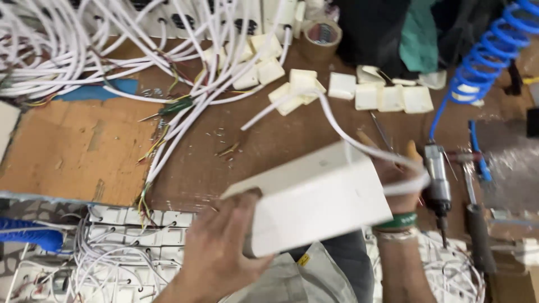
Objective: The person sits at a workbench assembling white plastic electrical enclosures. They hold a small white component against a box and drive screws with a red-handled screwdriver, route and arrange white wires on a rack of wired enclosures, then use a pneumatic screwdriver and a mallet to fasten and seat parts on the box.
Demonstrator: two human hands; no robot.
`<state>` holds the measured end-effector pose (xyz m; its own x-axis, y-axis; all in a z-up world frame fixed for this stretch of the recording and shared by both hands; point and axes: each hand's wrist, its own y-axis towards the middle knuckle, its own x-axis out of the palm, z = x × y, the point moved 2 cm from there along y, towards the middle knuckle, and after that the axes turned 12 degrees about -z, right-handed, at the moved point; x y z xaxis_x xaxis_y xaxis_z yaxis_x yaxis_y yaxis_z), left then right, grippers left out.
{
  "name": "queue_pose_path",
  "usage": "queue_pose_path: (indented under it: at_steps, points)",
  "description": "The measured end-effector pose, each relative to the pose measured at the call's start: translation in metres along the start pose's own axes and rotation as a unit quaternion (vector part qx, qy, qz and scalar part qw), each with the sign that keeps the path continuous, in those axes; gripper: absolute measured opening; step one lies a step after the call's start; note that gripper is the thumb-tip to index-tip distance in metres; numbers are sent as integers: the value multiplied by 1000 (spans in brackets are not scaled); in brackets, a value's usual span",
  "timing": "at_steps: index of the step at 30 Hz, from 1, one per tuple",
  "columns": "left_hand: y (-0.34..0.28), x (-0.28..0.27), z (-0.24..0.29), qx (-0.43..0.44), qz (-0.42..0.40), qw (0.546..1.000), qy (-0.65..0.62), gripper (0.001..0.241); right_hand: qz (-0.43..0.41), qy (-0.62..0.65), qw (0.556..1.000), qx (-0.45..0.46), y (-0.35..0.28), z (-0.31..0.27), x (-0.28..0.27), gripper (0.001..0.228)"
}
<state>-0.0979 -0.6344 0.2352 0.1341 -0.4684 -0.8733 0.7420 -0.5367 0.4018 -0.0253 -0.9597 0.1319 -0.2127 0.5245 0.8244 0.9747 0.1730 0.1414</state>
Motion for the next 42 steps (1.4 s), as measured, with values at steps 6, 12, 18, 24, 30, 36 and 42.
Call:
queue_pose_path:
  at_steps: [6,12,18,24,30,36,42]
  points:
    - [-4,-2,-6,-10,45,996,-79,90,-124,-124,982,-77,10,-33,48,52]
    - [24,22,-18,-13,112,971,-211,86,-69,-396,909,-110,16,-75,175,62]
    - [59,60,-29,-22,116,940,-320,88,-50,-614,778,-122,33,-98,163,33]
    - [86,84,-14,-2,86,931,-355,91,-95,-724,656,-189,34,-108,161,76]
    - [113,88,-20,73,84,894,-435,100,-42,-544,818,-183,28,-147,102,56]
    - [184,42,-23,165,70,890,-419,104,-40,-588,744,-314,29,-195,59,81]
    - [187,85,11,49,179,881,-435,33,22,-620,727,-296,8,-261,28,75]
